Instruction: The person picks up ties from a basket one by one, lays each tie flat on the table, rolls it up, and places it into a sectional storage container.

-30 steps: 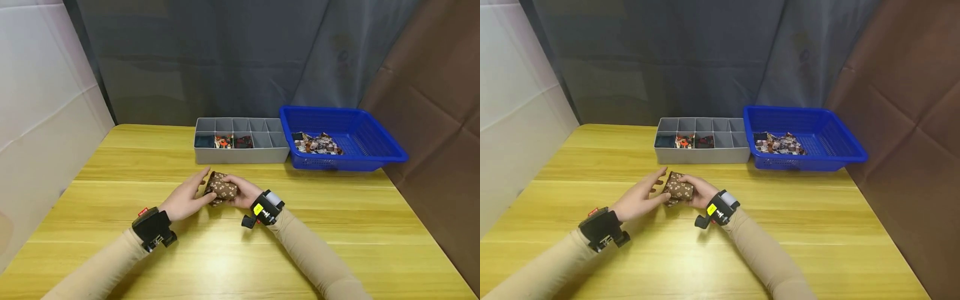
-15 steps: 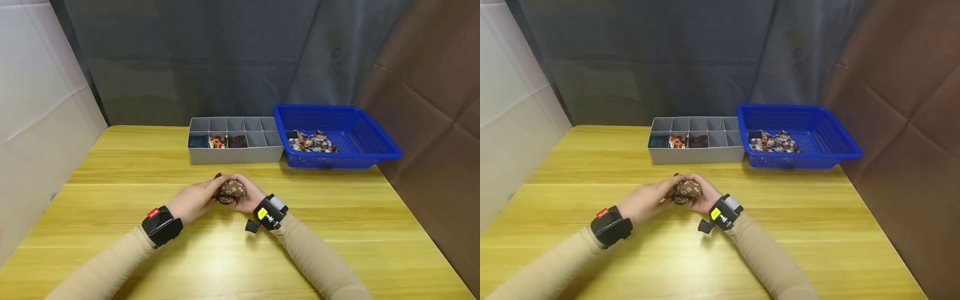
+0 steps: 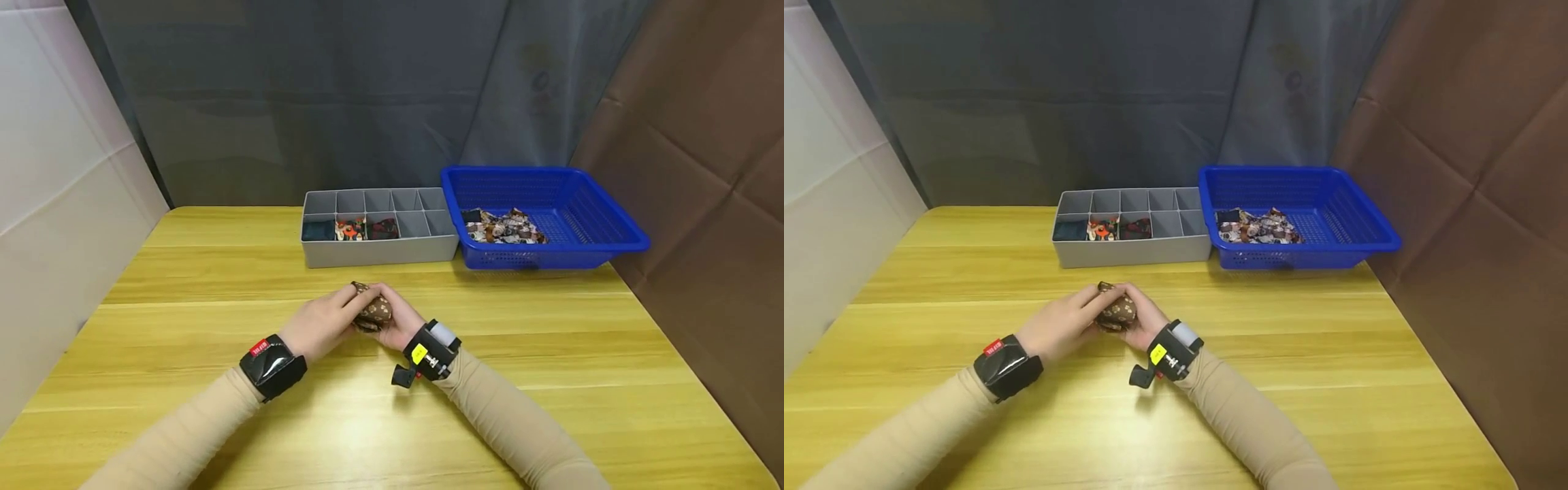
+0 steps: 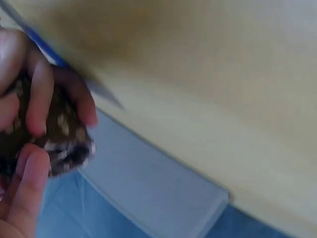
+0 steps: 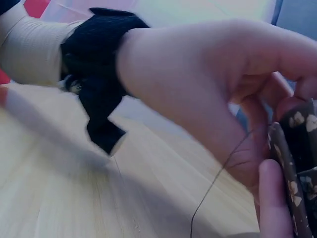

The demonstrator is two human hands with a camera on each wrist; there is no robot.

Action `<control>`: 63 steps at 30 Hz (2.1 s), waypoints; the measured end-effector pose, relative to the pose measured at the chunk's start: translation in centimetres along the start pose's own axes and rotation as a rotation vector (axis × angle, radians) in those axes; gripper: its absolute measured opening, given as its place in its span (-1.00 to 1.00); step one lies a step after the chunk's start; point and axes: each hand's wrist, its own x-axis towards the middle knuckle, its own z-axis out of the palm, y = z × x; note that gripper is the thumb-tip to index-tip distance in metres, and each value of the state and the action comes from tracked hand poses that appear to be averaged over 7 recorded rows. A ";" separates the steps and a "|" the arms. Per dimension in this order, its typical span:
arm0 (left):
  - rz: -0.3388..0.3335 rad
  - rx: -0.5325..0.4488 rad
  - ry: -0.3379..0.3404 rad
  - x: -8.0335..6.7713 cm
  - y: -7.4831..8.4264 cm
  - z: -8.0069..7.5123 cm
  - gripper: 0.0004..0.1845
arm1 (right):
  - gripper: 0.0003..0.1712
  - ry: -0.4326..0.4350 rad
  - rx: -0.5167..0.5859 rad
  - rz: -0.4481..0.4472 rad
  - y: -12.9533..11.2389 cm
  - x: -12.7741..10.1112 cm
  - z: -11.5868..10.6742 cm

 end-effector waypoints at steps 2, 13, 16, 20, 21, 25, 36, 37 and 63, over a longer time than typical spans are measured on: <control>0.035 0.067 0.008 0.5 -0.5 -0.2 -0.28 | -0.60 -0.012 -0.011 -0.029 0.0 0.1 0.1; 0.105 0.332 -0.009 3.4 -1.5 -0.4 -0.49 | -0.60 0.019 -0.057 -0.154 -0.9 0.2 -0.7; 0.091 0.328 -0.005 4.1 -1.5 0.4 -0.45 | -0.57 0.001 -0.066 -0.157 -1.2 0.1 -1.6; 0.060 0.297 -0.027 5.0 -1.7 1.3 -0.50 | -0.49 -0.052 -0.067 -0.101 -1.6 0.0 -3.2; 0.044 0.283 -0.041 5.2 -1.8 1.4 -0.52 | -0.45 -0.063 -0.069 -0.084 -1.8 -0.1 -3.6; -0.044 0.202 -0.096 6.5 -2.2 1.4 -0.57 | -0.38 -0.078 -0.063 -0.063 -2.6 0.0 -4.7; -0.273 -0.353 -0.053 6.9 -2.0 2.6 -0.26 | -0.55 -0.093 0.164 -0.034 -4.2 0.5 -4.8; -0.301 -0.399 -0.036 6.7 -1.8 2.7 -0.17 | -0.54 -0.094 0.180 -0.034 -4.2 0.5 -4.8; 0.013 0.108 -0.133 7.5 -1.1 1.7 -0.30 | -0.55 0.024 0.110 -0.113 -3.5 0.3 -4.6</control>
